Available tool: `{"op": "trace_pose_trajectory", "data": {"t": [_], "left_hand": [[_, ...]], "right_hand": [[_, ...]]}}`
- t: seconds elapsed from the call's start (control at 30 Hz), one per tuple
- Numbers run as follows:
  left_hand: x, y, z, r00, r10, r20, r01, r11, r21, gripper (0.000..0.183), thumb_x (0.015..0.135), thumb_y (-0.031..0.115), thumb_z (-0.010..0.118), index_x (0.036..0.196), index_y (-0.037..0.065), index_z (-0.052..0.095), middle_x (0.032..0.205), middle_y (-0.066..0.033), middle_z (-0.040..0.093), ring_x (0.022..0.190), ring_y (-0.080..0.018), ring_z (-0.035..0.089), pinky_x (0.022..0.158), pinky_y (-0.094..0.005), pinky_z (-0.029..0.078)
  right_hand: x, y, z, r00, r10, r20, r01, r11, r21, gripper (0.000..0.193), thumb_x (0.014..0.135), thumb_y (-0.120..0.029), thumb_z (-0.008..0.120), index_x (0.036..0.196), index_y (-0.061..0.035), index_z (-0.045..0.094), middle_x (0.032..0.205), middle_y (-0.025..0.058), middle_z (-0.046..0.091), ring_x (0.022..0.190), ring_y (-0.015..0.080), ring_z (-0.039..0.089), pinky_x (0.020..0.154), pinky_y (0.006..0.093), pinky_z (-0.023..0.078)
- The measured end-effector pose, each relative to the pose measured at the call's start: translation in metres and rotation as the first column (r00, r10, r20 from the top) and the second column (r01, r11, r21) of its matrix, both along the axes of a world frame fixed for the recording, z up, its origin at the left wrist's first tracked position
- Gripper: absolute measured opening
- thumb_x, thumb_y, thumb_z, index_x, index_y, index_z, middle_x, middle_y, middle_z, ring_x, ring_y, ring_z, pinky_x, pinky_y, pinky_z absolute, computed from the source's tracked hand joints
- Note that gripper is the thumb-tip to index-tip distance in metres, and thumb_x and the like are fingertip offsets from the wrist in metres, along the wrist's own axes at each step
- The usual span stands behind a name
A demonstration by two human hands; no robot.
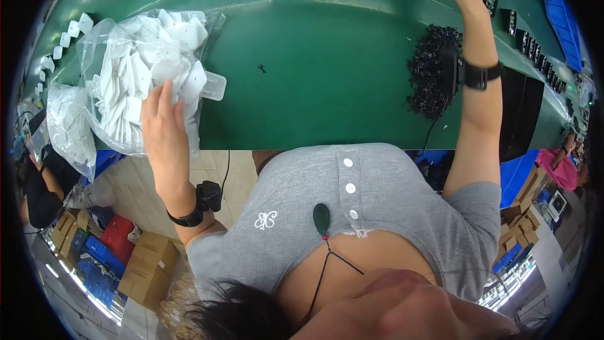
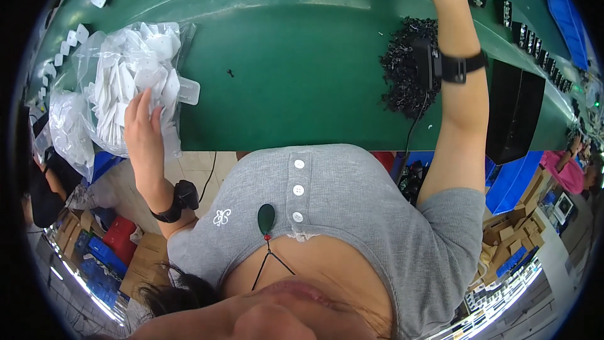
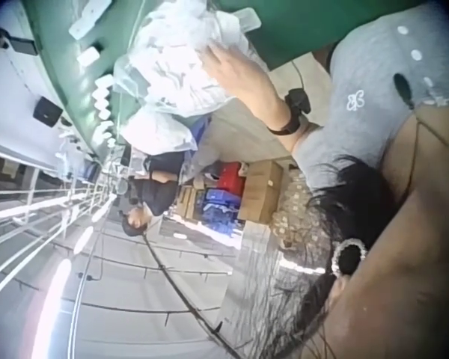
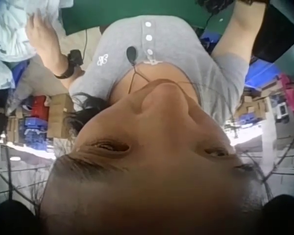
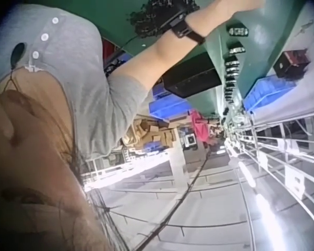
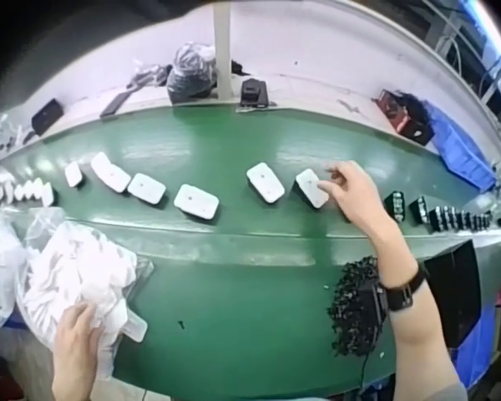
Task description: The person assembles components by hand, picking up a white plastic base and a small black component, then inserting the component into the base. They then fit a black housing onto the assembly and place the unit on the work surface, repeating the process.
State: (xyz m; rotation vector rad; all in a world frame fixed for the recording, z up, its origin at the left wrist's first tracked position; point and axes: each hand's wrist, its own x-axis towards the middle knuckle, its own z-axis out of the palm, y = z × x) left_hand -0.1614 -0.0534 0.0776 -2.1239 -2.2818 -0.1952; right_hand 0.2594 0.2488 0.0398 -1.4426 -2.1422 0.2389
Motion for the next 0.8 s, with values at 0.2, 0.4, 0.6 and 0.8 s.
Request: {"op": "trace_pose_trajectory", "data": {"t": [0.2,0.4,0.6,0.8], "left_hand": [[0.003,0.003,0.014,0.993,0.072,-0.088,-0.065,0.995,0.079,0.020,0.091,0.005,0.061,0.110,0.003,0.068,0.100,-0.0114,0.067,0.095,-0.0296,0.060,0.082,-0.0388,0.048],[0.067,0.033,-0.006,0.826,-0.107,0.553,-0.031,0.972,0.234,0.015,0.094,0.006,0.060,0.107,0.005,0.068,0.095,-0.0085,0.069,0.075,-0.0175,0.062,0.062,-0.0278,0.050],[0.135,0.049,-0.037,0.384,-0.024,0.923,0.120,0.992,-0.024,0.025,0.093,0.002,0.061,0.117,0.005,0.062,0.080,-0.0068,0.061,0.060,-0.0118,0.060,0.055,-0.0257,0.049],[0.153,0.048,-0.047,0.289,-0.010,0.957,0.209,0.976,-0.053,0.028,0.093,-0.001,0.059,0.120,0.006,0.061,0.077,-0.0054,0.059,0.060,-0.0112,0.060,0.053,-0.0237,0.049]], "right_hand": [[0.026,-0.108,0.014,0.993,-0.106,0.052,0.111,0.988,-0.109,0.022,0.088,-0.014,0.070,0.108,-0.0048,0.069,0.096,0.0031,0.067,0.083,0.0128,0.062,0.075,0.0247,0.048],[0.058,-0.155,-0.004,0.966,-0.258,0.036,0.260,0.959,-0.110,0.016,0.087,-0.012,0.070,0.102,-0.0056,0.070,0.089,0.0048,0.065,0.071,0.0135,0.057,0.069,0.0260,0.047],[0.041,-0.160,-0.001,0.982,-0.039,0.185,0.025,0.997,0.077,0.016,0.085,-0.013,0.070,0.099,-0.0057,0.069,0.092,0.0064,0.063,0.079,0.0207,0.060,0.071,0.0294,0.050],[0.029,-0.168,-0.015,0.983,-0.046,0.180,0.050,0.999,-0.014,0.016,0.084,-0.013,0.071,0.095,-0.0043,0.065,0.086,0.0070,0.058,0.076,0.0221,0.058,0.069,0.0332,0.049]]}}
